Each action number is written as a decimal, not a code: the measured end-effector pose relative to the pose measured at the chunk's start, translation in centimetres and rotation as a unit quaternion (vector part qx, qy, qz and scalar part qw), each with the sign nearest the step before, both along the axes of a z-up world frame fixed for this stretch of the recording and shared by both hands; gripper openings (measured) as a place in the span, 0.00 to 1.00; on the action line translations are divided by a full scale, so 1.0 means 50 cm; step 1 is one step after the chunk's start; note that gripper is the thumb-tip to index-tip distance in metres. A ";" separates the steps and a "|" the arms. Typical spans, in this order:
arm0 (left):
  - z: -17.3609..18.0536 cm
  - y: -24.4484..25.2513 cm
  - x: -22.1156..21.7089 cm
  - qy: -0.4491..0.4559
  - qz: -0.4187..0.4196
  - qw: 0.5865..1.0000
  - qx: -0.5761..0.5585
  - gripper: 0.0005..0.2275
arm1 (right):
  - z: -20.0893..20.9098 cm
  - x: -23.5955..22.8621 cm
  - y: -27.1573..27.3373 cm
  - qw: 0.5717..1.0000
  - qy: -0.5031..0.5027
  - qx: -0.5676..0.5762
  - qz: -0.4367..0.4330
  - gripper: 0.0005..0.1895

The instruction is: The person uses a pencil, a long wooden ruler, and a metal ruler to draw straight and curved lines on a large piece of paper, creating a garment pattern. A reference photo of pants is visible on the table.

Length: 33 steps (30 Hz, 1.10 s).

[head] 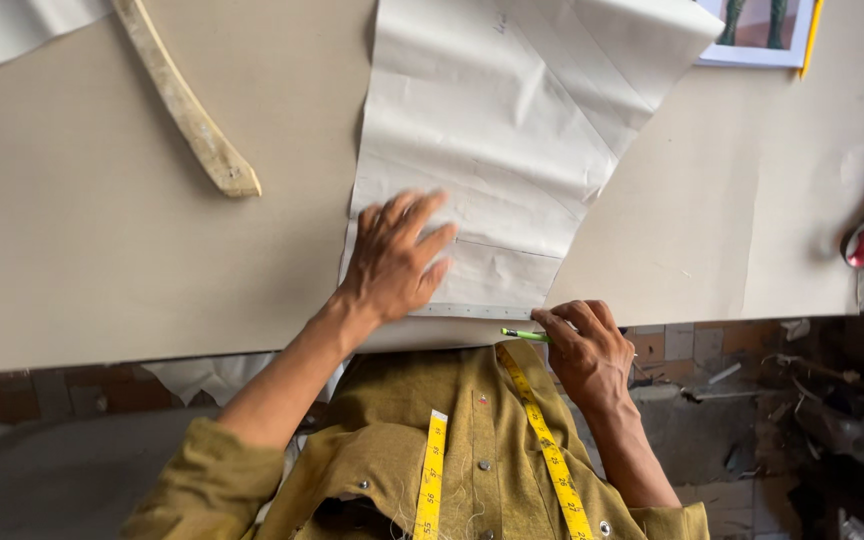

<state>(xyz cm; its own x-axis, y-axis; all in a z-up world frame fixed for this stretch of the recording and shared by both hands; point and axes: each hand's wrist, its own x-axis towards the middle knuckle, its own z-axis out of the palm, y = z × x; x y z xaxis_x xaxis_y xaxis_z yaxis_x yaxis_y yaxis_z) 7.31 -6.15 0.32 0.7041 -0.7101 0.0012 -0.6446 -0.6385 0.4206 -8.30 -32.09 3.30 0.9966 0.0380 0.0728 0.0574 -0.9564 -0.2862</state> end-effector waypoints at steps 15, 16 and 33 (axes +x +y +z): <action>-0.006 0.090 -0.060 -0.007 -0.131 0.989 -0.070 0.10 | -0.032 -0.010 -0.021 0.997 -0.030 -0.025 -0.074 0.20; -0.007 0.089 -0.061 -0.010 -0.135 0.989 -0.065 0.11 | -0.032 -0.012 -0.023 0.995 -0.038 -0.021 -0.092 0.18; -0.007 0.087 -0.068 -0.025 -0.070 0.988 -0.137 0.05 | -0.033 0.020 -0.029 0.983 -0.049 0.101 -0.142 0.15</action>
